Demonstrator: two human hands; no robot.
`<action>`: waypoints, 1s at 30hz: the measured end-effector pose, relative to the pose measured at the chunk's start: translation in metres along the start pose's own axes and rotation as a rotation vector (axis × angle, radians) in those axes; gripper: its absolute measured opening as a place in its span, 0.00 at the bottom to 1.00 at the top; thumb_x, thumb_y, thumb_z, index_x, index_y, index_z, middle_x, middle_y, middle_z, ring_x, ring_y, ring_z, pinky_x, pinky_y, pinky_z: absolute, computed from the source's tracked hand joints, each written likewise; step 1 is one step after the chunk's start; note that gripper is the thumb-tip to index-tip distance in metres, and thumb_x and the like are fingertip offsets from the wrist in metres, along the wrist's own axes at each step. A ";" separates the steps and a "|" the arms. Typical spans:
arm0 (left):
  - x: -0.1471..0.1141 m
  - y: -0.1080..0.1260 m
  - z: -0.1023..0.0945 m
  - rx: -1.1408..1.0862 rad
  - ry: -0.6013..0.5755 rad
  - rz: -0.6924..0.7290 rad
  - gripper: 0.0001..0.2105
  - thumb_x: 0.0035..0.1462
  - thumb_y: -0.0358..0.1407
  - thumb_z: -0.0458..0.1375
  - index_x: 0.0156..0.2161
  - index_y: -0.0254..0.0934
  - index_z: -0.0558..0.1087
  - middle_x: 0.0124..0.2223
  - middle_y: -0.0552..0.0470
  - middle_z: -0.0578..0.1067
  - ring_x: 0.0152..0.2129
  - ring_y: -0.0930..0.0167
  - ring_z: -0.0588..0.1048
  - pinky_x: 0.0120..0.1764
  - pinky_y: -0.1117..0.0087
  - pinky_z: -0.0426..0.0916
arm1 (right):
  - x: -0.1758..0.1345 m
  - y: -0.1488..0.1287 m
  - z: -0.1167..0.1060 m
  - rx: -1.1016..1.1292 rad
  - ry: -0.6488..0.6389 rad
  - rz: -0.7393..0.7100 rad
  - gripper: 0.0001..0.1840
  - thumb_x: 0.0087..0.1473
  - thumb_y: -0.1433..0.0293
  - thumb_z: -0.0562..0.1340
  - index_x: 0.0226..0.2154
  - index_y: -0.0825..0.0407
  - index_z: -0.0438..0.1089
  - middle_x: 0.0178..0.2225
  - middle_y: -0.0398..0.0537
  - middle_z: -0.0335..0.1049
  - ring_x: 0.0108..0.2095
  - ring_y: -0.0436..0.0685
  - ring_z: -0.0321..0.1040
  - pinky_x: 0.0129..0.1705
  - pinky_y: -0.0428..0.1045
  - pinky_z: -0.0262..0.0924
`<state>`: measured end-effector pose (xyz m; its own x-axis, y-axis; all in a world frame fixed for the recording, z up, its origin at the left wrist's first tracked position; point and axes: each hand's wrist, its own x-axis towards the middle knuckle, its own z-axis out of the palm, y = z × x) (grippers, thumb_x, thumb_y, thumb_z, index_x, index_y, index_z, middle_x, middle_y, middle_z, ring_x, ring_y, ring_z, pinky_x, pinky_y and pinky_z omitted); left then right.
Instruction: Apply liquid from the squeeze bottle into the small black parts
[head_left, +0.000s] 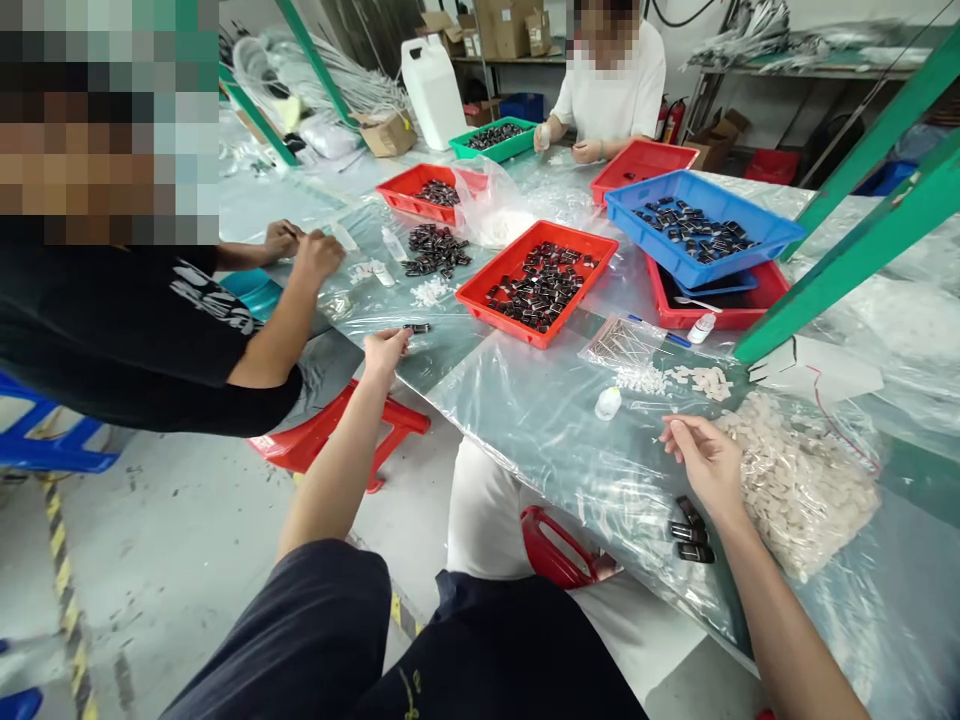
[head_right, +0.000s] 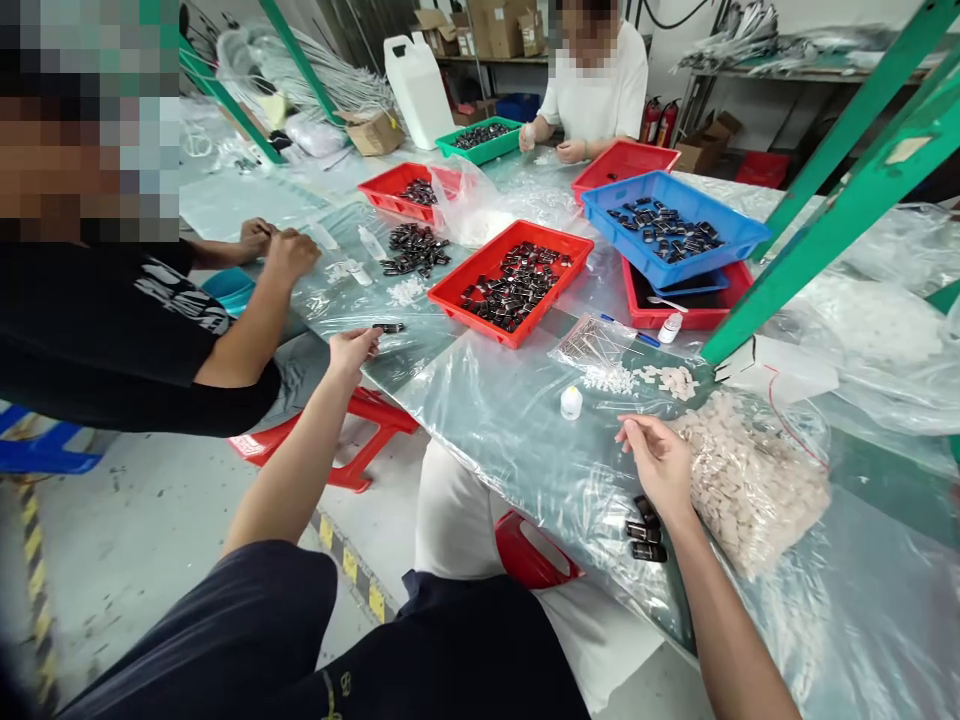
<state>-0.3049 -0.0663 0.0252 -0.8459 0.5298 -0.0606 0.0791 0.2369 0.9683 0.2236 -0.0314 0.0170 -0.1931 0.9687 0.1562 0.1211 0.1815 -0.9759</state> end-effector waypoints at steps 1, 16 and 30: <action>-0.001 0.000 0.001 0.008 -0.041 -0.006 0.07 0.48 0.31 0.64 0.25 0.34 0.71 0.17 0.59 0.66 0.15 0.78 0.62 0.20 0.76 0.52 | 0.000 0.000 0.000 -0.003 0.008 0.002 0.21 0.59 0.49 0.69 0.38 0.50 0.80 0.27 0.48 0.75 0.25 0.54 0.68 0.26 0.50 0.63; -0.048 0.068 0.121 -0.367 -0.261 0.124 0.15 0.54 0.42 0.71 0.38 0.36 0.72 0.21 0.63 0.63 0.16 0.80 0.57 0.21 0.75 0.49 | -0.002 -0.006 -0.007 -0.111 -0.085 -0.014 0.21 0.62 0.50 0.65 0.37 0.51 0.79 0.24 0.44 0.70 0.23 0.53 0.64 0.25 0.49 0.58; -0.194 0.014 0.129 -0.007 -0.763 0.505 0.15 0.65 0.47 0.61 0.48 0.38 0.77 0.32 0.51 0.77 0.27 0.71 0.74 0.36 0.68 0.69 | -0.007 -0.041 -0.063 -0.695 -0.649 0.173 0.03 0.55 0.67 0.69 0.34 0.47 0.79 0.18 0.37 0.67 0.19 0.50 0.59 0.26 0.48 0.48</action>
<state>-0.0719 -0.0607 0.0194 -0.1340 0.9641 0.2291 0.3397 -0.1725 0.9246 0.2812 -0.0353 0.0657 -0.5937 0.7469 -0.2994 0.7073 0.3070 -0.6367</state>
